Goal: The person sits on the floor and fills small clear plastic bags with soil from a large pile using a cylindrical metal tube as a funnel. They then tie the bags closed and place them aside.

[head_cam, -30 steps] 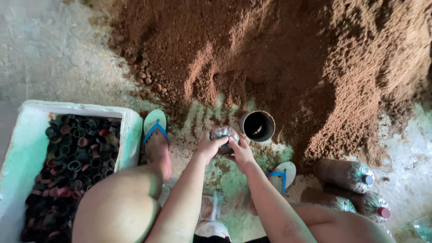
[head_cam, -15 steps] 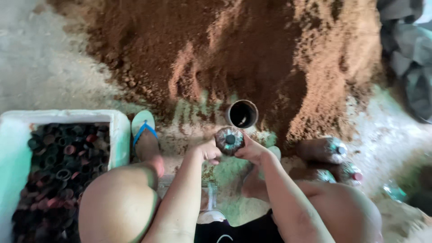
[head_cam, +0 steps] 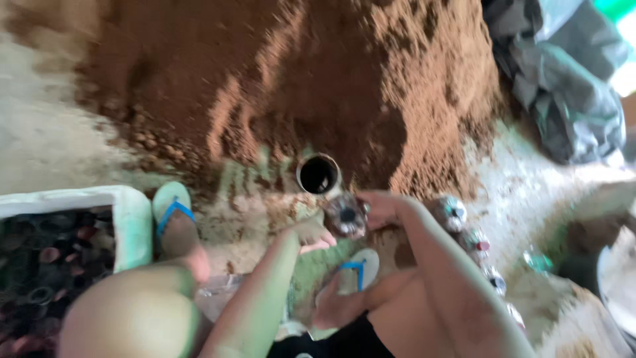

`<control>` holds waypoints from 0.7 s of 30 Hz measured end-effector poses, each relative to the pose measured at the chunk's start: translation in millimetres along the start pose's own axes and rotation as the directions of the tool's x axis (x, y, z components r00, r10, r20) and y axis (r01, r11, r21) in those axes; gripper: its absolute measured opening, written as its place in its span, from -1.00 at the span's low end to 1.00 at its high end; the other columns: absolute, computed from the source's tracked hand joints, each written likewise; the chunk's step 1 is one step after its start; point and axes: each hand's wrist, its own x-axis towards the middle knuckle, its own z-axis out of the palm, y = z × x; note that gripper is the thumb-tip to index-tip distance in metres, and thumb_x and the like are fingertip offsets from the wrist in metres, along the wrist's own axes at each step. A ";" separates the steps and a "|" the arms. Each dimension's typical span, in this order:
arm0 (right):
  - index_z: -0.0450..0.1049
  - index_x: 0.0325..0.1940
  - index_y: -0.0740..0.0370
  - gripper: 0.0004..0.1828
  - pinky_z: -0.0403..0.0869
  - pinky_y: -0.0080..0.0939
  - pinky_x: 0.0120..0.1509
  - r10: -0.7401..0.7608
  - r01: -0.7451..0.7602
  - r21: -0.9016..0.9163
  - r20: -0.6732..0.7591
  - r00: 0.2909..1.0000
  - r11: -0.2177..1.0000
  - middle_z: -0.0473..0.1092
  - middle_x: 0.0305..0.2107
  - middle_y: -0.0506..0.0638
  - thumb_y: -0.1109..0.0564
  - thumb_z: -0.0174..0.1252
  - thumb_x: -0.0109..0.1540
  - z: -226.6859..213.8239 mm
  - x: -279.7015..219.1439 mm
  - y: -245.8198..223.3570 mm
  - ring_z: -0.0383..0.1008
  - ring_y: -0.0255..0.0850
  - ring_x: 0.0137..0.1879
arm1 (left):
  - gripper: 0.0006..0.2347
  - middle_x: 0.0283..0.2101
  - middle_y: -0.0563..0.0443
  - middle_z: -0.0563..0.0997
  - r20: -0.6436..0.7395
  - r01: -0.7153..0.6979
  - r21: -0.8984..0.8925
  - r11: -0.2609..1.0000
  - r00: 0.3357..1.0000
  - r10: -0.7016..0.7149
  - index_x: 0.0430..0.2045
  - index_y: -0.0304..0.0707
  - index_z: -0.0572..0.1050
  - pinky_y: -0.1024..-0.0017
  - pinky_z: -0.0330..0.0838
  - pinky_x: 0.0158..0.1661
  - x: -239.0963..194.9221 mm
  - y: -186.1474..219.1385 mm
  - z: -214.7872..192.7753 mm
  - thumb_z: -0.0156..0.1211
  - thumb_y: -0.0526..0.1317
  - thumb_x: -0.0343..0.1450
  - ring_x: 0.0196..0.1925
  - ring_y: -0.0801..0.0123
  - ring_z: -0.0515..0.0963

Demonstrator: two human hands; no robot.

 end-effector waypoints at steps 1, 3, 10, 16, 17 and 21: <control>0.56 0.06 0.14 -0.36 0.53 -0.12 -0.25 0.013 -0.013 0.017 -0.010 1.000 1.000 0.61 -0.35 0.09 0.01 0.48 -0.09 -6.8 -2.7 -7.4 0.56 -0.16 -0.27 | -0.44 -0.01 -0.33 0.53 0.015 0.017 0.003 1.000 1.000 -0.017 0.07 -0.34 0.38 0.17 0.61 -0.06 9.1 -8.9 6.2 0.16 -0.70 0.17 0.06 0.06 0.58; 0.46 0.32 0.07 -0.11 0.54 -0.14 -0.05 0.144 -0.146 -0.031 -0.069 0.987 0.989 0.60 -0.11 0.03 0.40 0.24 -0.13 -29.7 -2.6 -25.3 0.54 -0.13 -0.09 | -0.22 0.17 -0.16 0.49 -0.107 0.035 -0.237 0.971 0.992 -0.062 0.34 -0.03 0.26 0.18 0.62 0.11 30.9 -20.3 16.0 0.15 -0.69 0.19 0.23 0.14 0.55; 0.24 0.52 0.17 -0.03 0.44 -0.09 0.35 0.273 -0.268 0.104 -0.039 0.961 0.958 0.25 0.42 0.11 0.41 0.19 -0.02 -71.3 -57.2 16.2 0.19 0.03 0.52 | -0.24 0.29 -0.06 0.32 -0.032 0.067 -0.174 0.982 0.997 -0.074 0.28 -0.02 0.25 -0.14 0.45 0.08 90.1 -35.4 50.2 0.29 -0.61 0.16 0.28 0.02 0.37; 0.27 0.45 0.38 -0.14 0.53 -0.03 0.21 0.211 0.057 0.630 -0.343 0.915 0.774 0.39 0.22 0.14 0.50 0.28 0.05 0.9 -92.3 103.8 0.41 -0.16 0.16 | -0.30 0.41 -0.31 0.20 -0.098 0.303 0.025 0.953 0.949 -0.300 0.16 -0.24 0.24 0.00 0.62 0.00 163.6 -94.8 52.1 0.43 -0.59 0.14 0.34 -0.17 0.35; 0.26 0.46 0.38 -0.14 0.57 -0.08 0.19 0.261 0.121 0.693 -0.419 0.870 0.710 0.42 0.20 0.18 0.53 0.27 0.06 23.3 -88.8 114.2 0.47 -0.12 0.17 | -0.23 0.45 -0.31 0.14 -0.148 0.339 0.025 0.941 0.932 -0.332 0.25 -0.13 0.15 0.05 0.61 -0.06 169.4 -104.9 51.9 0.36 -0.56 0.14 0.35 -0.18 0.34; 0.20 0.52 0.32 -0.09 0.50 -0.08 0.33 0.421 0.348 0.741 -0.631 0.651 0.574 0.35 0.27 0.24 0.48 0.32 0.09 80.0 -79.9 140.0 0.44 -0.08 0.26 | -0.29 0.29 -0.20 0.35 -0.302 0.383 0.069 0.921 0.888 -0.347 0.25 0.02 0.18 0.04 0.49 -0.08 159.9 -80.5 73.2 0.32 -0.41 0.18 0.20 -0.04 0.44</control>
